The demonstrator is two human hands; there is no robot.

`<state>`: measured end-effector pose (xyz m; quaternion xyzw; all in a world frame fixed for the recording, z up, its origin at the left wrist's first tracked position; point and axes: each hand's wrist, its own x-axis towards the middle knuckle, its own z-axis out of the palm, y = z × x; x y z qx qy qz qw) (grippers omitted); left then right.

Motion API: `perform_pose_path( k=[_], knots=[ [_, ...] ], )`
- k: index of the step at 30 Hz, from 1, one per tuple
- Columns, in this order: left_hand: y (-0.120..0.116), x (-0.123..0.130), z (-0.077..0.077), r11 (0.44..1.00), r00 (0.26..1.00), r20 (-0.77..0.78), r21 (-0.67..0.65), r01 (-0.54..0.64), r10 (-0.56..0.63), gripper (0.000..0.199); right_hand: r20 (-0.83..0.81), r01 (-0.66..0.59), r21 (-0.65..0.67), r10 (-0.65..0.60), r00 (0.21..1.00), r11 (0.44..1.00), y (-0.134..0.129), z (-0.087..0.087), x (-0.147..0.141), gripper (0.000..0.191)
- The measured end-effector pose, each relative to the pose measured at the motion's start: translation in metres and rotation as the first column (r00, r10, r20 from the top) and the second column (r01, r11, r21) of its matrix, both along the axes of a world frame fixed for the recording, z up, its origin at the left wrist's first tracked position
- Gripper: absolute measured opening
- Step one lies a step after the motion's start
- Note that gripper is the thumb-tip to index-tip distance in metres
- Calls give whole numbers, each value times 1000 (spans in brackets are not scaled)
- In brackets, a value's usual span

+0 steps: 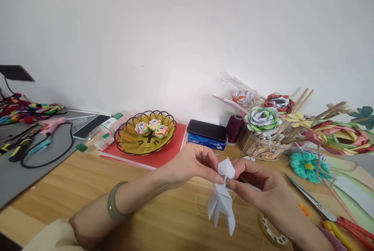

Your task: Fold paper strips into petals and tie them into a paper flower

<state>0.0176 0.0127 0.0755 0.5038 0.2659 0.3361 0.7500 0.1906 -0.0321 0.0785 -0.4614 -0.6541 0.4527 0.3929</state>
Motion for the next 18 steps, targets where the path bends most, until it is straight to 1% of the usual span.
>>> perform_pose_path(
  k=[5, 11, 18],
  knots=[
    [-3, 0, 1, 999, 999, 23, 31, -26, 26, 22, 42, 28, 60, -30, 999, 998, -1, 4, -3, 15],
    [-7, 1, 6, 992, 996, -16, 92, -82, 84, 19, 78, 32, 150, -44, 996, 988, -3, 2, -3, 17],
    [-12, 1, 10, 969, 984, -46, 188, -161, 173, 16, 147, 61, 288, -107, 983, 956, -5, 6, -5, 15]
  ],
)
